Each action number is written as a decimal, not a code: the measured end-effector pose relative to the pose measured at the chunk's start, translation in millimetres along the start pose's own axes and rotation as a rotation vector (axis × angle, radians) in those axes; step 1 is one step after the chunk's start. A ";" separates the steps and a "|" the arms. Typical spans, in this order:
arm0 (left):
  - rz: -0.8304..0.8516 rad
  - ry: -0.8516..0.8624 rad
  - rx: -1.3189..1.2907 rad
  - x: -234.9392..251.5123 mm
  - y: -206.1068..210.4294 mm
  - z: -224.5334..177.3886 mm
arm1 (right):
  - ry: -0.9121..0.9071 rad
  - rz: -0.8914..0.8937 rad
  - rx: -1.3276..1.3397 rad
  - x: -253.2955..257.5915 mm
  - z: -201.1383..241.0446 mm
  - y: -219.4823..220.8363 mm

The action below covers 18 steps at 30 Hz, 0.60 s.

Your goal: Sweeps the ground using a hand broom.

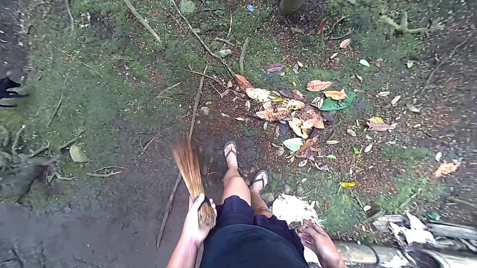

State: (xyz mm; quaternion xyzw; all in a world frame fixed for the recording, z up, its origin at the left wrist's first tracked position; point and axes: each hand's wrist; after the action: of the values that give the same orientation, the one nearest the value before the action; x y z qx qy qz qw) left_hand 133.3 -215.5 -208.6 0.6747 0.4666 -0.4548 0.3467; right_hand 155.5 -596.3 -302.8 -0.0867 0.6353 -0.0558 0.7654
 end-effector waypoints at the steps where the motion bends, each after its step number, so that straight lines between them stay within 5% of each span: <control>1: -0.051 0.011 -0.091 22.3 12.7 -11.4 | 0.000 -0.009 0.005 -3.1 2.6 3.6; 5: 0.012 0.004 -0.295 121.1 85.6 -74.5 | -0.005 -0.059 0.042 -20.9 22.4 12.8; 8: 0.133 -0.118 -0.060 144.8 133.0 -93.3 | 0.021 -0.101 0.033 -21.2 31.9 22.4; 12: 0.308 -0.160 0.210 104.1 70.2 -123.5 | 0.028 -0.095 0.000 -15.7 55.8 55.9; 15: 0.286 -0.130 0.378 37.8 14.3 -161.6 | 0.000 -0.060 0.001 -21.0 83.9 91.4; 18: 0.208 -0.071 0.378 16.3 10.9 -175.9 | -0.019 -0.039 0.014 -27.1 111.6 118.0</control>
State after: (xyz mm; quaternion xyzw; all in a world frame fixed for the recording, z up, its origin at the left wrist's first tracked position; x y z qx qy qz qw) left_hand 197.1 -57.0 -162.6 0.7557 0.2883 -0.5196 0.2754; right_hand 257.1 -468.6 -280.9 -0.0943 0.6259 -0.0742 0.7706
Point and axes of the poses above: each hand's wrist, its own x-axis towards the middle knuckle, its own y-axis out of the palm, z = x × y, and after that the axes turned 2 degrees about -z, right-handed
